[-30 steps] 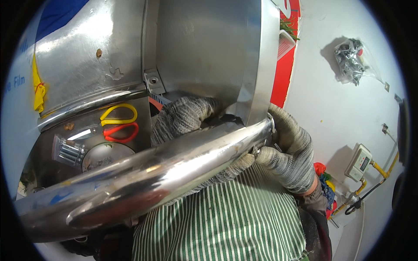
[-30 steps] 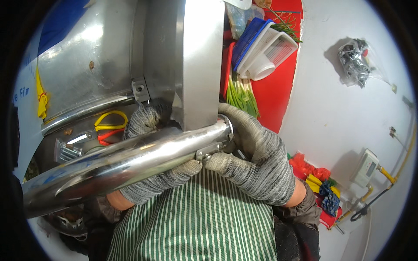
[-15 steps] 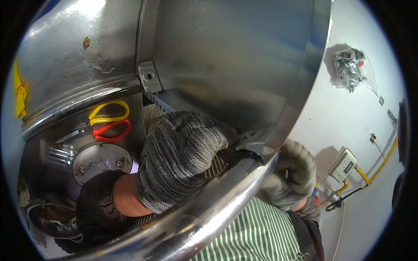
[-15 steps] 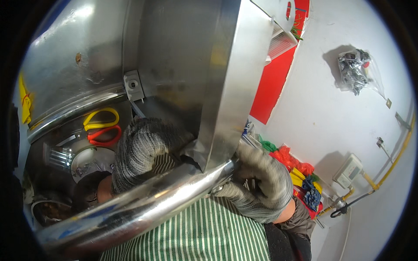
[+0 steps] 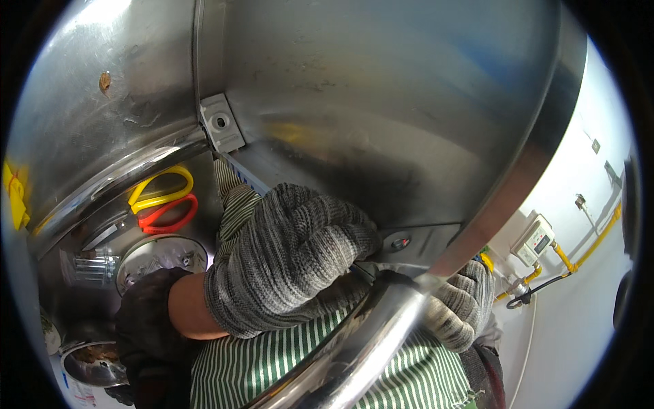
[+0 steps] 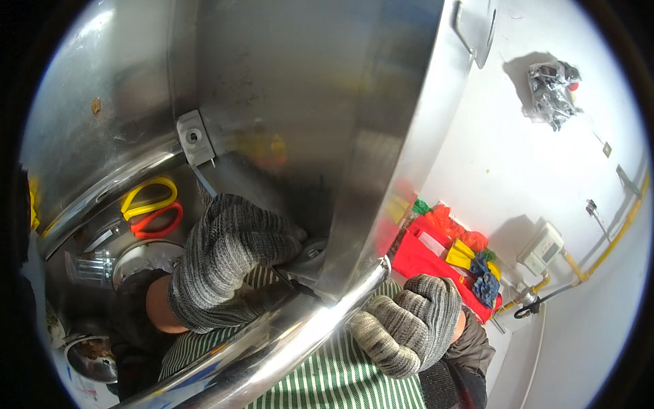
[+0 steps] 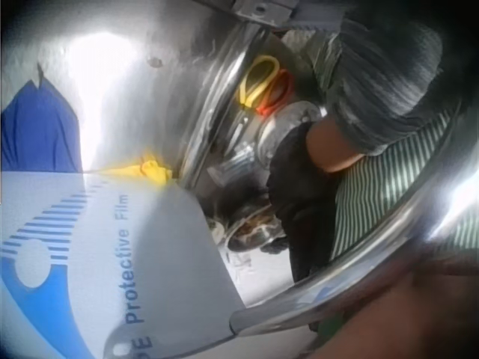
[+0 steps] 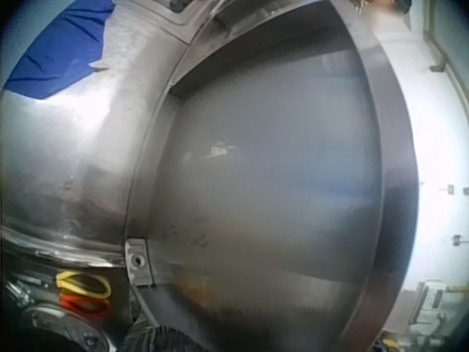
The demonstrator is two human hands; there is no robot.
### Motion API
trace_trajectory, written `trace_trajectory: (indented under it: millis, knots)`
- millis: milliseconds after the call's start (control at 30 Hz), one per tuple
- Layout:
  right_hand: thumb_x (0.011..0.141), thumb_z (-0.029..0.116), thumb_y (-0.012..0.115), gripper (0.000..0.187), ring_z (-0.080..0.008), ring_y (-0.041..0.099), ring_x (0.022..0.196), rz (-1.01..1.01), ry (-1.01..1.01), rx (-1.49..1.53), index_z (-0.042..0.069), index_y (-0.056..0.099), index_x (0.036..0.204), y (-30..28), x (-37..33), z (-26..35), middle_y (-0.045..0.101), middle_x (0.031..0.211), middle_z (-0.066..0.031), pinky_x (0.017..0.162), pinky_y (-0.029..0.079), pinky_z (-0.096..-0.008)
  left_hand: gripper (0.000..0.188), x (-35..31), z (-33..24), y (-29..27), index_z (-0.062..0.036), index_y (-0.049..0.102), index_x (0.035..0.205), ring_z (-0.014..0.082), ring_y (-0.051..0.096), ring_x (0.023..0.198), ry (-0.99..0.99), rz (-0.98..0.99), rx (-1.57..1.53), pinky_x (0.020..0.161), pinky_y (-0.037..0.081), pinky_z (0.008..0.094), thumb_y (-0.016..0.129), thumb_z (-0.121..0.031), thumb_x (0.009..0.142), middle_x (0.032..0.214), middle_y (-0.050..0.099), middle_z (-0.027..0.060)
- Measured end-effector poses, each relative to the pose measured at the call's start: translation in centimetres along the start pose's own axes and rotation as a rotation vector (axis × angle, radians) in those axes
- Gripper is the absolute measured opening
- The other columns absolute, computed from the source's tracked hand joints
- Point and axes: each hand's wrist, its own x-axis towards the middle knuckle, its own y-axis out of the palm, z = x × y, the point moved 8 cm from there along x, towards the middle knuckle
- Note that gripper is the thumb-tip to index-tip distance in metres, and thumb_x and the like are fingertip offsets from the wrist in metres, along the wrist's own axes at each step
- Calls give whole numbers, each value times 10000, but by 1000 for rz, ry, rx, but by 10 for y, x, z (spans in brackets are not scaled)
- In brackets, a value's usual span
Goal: The person assembles a stainless steel kitchen fixture by attaching a curved metal bar to a vertical support. They insert and tighten multiple screws using a screwdriver, repeatedly adjusting the bar's position to align it with the fixture.
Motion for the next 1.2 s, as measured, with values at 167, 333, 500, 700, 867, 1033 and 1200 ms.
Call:
trace_trajectory:
  millis: [167,333,500,700,867,1033,1200]
  knots:
    - [706,174,614,312,-198,615,613,-231,182,227,37,666,982,-12,5,-14,668,804,-108,546,487,-345,294,5,3,1,-73,625,909,252,605,766,-16,116,-27,675,472,401,737,-213,676,899,653,67]
    - [733,188,609,299,-202,614,608,-148,273,356,22,664,976,-22,19,-25,665,798,-108,547,488,-345,322,5,3,-1,-83,637,944,255,610,780,-3,147,-29,684,480,395,753,-237,686,905,660,65]
    - [748,183,649,254,-178,607,601,-103,458,556,18,642,940,-19,25,-42,655,768,-96,543,483,-322,352,5,10,1,-89,647,978,251,607,817,-47,180,-110,730,472,395,754,-270,696,937,657,47]
    - [643,137,843,373,-41,528,568,-615,848,938,38,515,790,2,-11,-55,588,649,-23,494,425,-203,340,0,11,4,-79,649,989,260,619,822,-15,222,-66,727,475,406,732,-257,712,944,661,67]
    - [616,162,852,451,-34,515,560,-717,795,916,25,492,850,-4,-7,-63,571,634,-18,503,445,-201,328,-8,14,12,-25,639,974,266,636,806,-55,31,-247,683,499,397,679,-250,739,942,657,121]
    - [597,239,860,388,-43,501,509,-502,701,852,77,510,637,-18,13,-72,562,580,-2,458,410,-197,377,-23,17,38,3,595,1054,254,636,853,-238,-101,-350,721,524,371,623,-277,804,1019,632,160]
    - [617,363,821,432,-82,495,487,-468,295,447,70,529,741,-30,28,-69,493,545,19,439,437,-228,430,-34,-12,42,-2,552,1136,244,626,944,-240,-120,-360,789,534,357,600,-321,852,1096,607,161]
